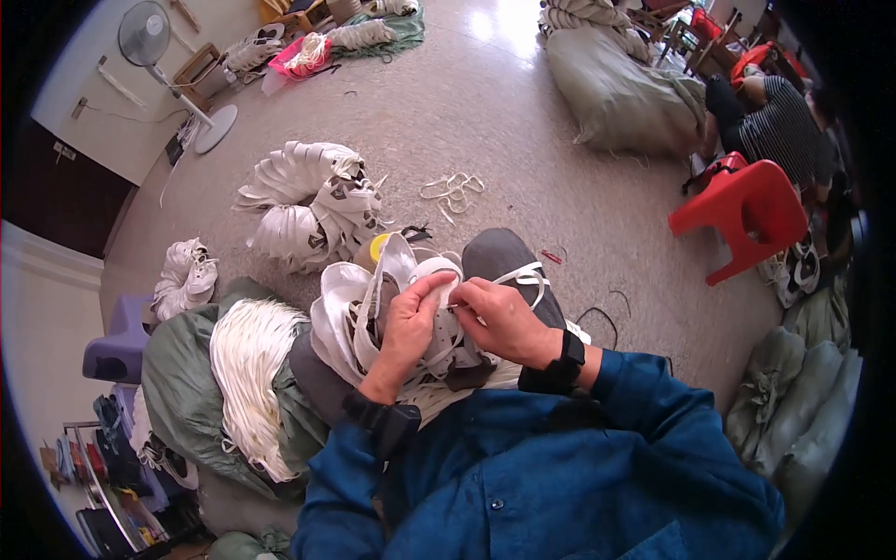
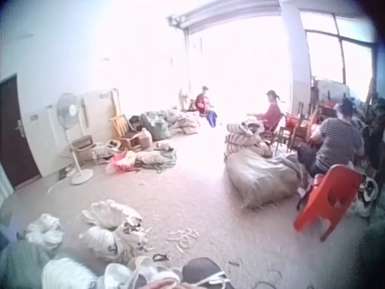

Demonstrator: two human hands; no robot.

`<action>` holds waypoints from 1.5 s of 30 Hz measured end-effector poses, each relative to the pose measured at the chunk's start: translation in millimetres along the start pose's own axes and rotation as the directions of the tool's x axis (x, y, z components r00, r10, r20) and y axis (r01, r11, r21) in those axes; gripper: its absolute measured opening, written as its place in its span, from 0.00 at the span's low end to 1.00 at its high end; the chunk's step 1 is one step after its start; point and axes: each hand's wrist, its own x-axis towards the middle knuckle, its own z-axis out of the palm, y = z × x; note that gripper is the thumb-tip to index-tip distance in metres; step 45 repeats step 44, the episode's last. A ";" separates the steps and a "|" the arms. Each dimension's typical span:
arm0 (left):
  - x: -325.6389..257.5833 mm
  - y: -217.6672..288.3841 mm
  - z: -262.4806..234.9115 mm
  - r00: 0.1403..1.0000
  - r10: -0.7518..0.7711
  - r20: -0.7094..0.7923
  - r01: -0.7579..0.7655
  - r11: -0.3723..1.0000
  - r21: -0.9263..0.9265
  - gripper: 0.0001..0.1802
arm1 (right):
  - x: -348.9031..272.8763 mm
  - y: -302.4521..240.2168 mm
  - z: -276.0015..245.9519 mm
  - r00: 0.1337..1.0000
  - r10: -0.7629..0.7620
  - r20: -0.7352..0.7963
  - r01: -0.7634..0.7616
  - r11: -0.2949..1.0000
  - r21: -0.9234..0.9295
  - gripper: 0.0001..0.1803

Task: Lacing white athletic shoes in a shoe manufacturing environment.

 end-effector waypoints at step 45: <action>-18.0 -19.2 -6.0 0.997 -0.011 -0.076 0.016 0.997 0.071 0.17 | -16.9 17.8 16.9 0.976 0.203 0.072 -0.211 0.971 0.114 0.13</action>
